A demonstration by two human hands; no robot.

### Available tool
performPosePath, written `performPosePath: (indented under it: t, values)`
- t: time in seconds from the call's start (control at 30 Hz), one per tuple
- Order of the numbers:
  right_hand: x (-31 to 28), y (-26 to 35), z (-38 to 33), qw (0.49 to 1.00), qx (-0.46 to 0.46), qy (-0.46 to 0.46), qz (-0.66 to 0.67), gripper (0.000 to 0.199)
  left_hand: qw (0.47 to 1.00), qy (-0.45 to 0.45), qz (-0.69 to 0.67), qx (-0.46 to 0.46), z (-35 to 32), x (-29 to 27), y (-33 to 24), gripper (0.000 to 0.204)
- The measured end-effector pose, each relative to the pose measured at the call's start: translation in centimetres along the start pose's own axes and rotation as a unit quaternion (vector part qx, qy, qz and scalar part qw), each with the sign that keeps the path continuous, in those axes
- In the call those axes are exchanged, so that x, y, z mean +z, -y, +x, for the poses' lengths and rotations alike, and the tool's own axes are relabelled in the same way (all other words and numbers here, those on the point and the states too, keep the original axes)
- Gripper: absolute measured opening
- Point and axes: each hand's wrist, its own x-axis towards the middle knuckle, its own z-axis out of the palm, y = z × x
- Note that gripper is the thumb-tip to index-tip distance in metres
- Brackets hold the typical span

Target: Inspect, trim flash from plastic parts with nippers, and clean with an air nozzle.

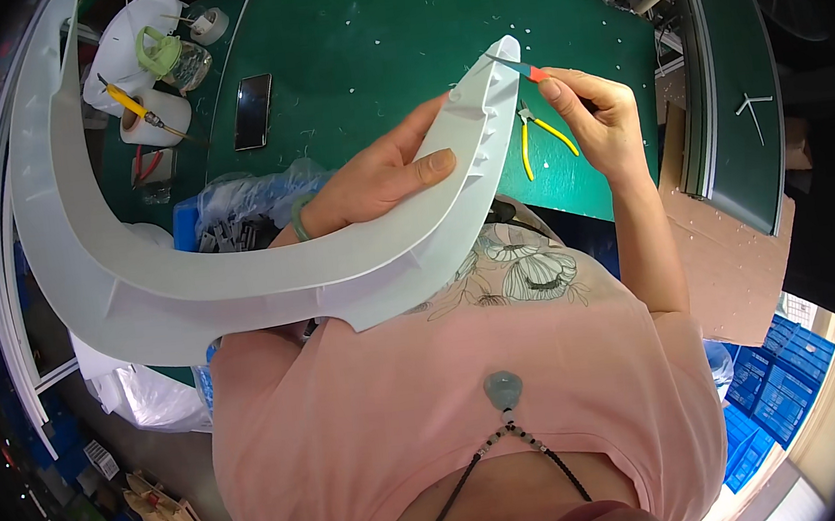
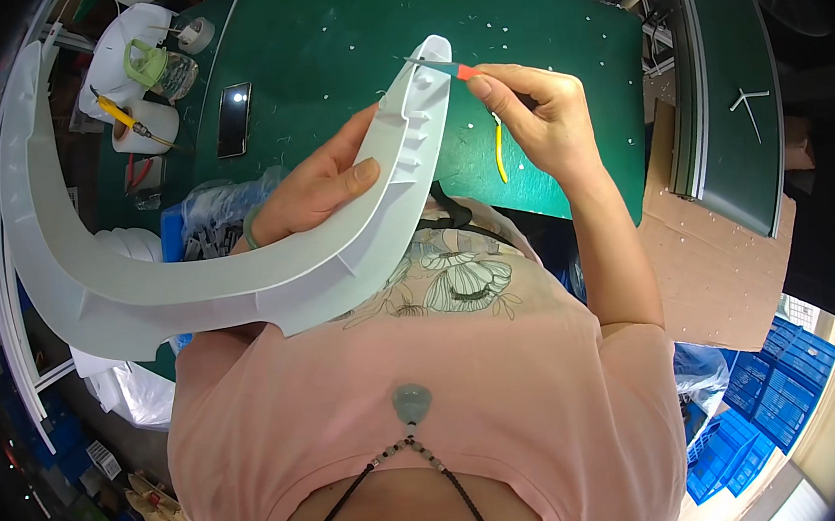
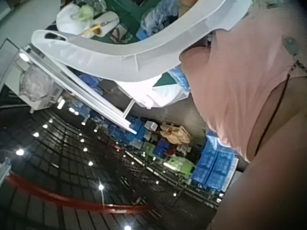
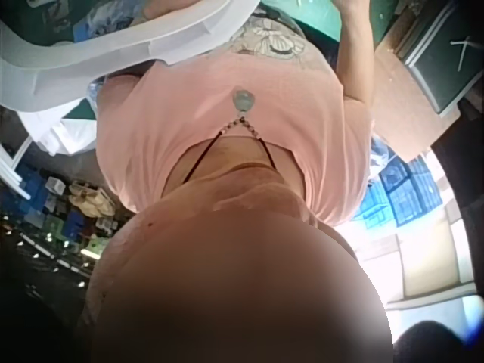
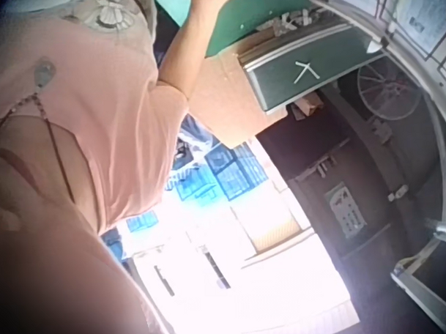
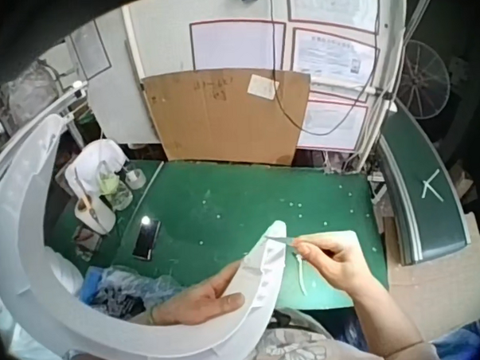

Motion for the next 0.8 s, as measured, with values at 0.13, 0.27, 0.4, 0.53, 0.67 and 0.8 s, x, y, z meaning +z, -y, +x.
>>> performPosePath:
  t: [0.13,0.27,0.4,0.53,0.67,0.8]
  values:
    - [-0.8,-3.1,1.5,0.997,0.053,-0.050,-0.029,0.024,1.000,0.019,0.011,0.004,-0.2,0.1,-0.3,0.064]
    - [-2.1,-7.0,1.2,0.985,0.128,-0.070,0.093,0.028,0.999,0.000,-0.031,0.007,-0.7,-0.3,-0.1,0.064]
    - [0.5,-1.4,0.3,0.984,0.114,-0.012,0.135,0.025,0.995,0.010,-0.098,-0.029,-0.6,-0.5,0.5,0.064]
    - [2.8,-2.3,0.2,0.977,0.090,-0.033,0.190,0.015,0.984,0.052,-0.155,-0.065,-0.6,-0.9,0.9,0.061]
    - [-1.9,-10.1,-1.3,0.937,0.212,-0.181,0.209,0.027,0.977,0.053,-0.190,-0.087,-1.1,-1.0,0.9,0.056]
    - [-0.8,-11.8,-3.8,0.956,0.242,-0.144,-0.088,0.052,0.977,0.038,-0.186,-0.099,-1.2,-1.1,1.1,0.056]
